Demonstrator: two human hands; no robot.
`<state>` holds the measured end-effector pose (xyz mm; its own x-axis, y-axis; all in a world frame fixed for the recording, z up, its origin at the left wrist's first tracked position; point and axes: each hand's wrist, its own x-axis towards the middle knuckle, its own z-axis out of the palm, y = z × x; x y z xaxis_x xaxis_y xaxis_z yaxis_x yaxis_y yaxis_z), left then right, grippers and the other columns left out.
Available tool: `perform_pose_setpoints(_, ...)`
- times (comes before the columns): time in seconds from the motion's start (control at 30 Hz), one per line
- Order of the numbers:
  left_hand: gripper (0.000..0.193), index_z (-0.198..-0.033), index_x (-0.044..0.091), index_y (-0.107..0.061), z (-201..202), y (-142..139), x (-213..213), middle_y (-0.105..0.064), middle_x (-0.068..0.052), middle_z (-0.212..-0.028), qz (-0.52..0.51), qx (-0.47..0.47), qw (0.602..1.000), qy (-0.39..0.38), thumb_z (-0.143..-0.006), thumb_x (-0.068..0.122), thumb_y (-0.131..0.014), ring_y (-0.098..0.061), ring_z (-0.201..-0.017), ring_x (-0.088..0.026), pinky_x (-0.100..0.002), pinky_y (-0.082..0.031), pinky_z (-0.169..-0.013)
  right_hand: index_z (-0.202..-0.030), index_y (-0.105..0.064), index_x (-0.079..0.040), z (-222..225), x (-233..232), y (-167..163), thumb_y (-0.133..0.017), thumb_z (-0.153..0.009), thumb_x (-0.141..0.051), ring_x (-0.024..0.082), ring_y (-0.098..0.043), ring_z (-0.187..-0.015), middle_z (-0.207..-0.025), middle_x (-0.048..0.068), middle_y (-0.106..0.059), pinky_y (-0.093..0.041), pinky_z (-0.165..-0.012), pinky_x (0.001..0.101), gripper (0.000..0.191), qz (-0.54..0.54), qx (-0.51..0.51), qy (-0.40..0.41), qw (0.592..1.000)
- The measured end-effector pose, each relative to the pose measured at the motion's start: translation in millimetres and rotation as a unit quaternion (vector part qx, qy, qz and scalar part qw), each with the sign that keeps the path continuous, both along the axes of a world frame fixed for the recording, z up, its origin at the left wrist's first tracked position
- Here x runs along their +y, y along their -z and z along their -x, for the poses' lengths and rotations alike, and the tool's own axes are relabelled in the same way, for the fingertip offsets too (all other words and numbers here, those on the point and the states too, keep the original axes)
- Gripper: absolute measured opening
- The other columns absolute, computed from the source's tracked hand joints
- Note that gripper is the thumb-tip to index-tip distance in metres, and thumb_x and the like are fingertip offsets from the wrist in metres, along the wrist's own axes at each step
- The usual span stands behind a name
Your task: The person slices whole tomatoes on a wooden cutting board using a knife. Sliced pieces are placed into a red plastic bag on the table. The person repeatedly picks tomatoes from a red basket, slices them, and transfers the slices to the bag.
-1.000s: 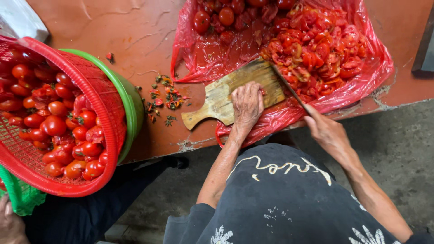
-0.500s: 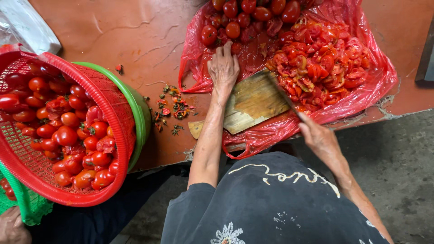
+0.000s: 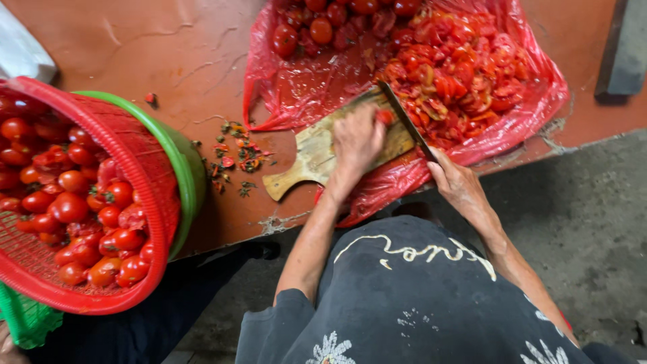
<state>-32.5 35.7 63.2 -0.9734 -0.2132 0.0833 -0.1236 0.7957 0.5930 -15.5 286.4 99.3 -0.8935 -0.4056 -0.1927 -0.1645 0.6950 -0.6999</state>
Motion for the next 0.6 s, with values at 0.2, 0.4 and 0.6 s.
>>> perform_pose_setpoints(0.2, 0.034, -0.123, 0.007, -0.059, -27, -8, 29, -0.066, -0.008, -0.105, 0.011, 0.097, 0.995, 0.023, -0.095, 0.023, -0.069, -0.063, -0.096, -0.022, -0.040, -0.040, -0.087, -0.144, -0.056, -0.015, -8, -3, -14, -0.056, -0.106, -0.025, 0.042, -0.071, -0.093, -0.104, 0.024, -0.072, -0.056, -0.075, 0.0481, 0.040, 0.000, 0.017, -0.011, 1.000)
perform_pose_setpoints(0.4, 0.024, -0.115, 0.009, -0.061, -25, -8, 33, -0.066, -0.006, -0.102, 0.038, 0.098, 0.994, 0.010, -0.094, 0.018, -0.068, -0.062, -0.094, -0.024, -0.041, -0.041, -0.089, -0.148, -0.051, -0.015, -13, -1, -15, -0.057, -0.104, -0.023, 0.042, -0.071, -0.084, -0.097, 0.021, -0.072, -0.054, -0.071, 0.0510, 0.045, -0.031, -0.024, -0.064, 0.997)
perform_pose_setpoints(0.6, 0.017, -0.108, 0.010, -0.061, -20, -6, 31, -0.065, -0.006, -0.097, 0.030, 0.084, 0.996, 0.007, -0.092, 0.013, -0.067, -0.062, -0.090, -0.023, -0.041, -0.040, -0.083, -0.147, -0.052, -0.020, -31, 55, -32, -0.060, -0.100, -0.023, 0.041, -0.070, -0.077, -0.096, 0.016, -0.072, -0.056, -0.062, 0.0493, 0.047, -0.070, 0.036, -0.107, 0.991)
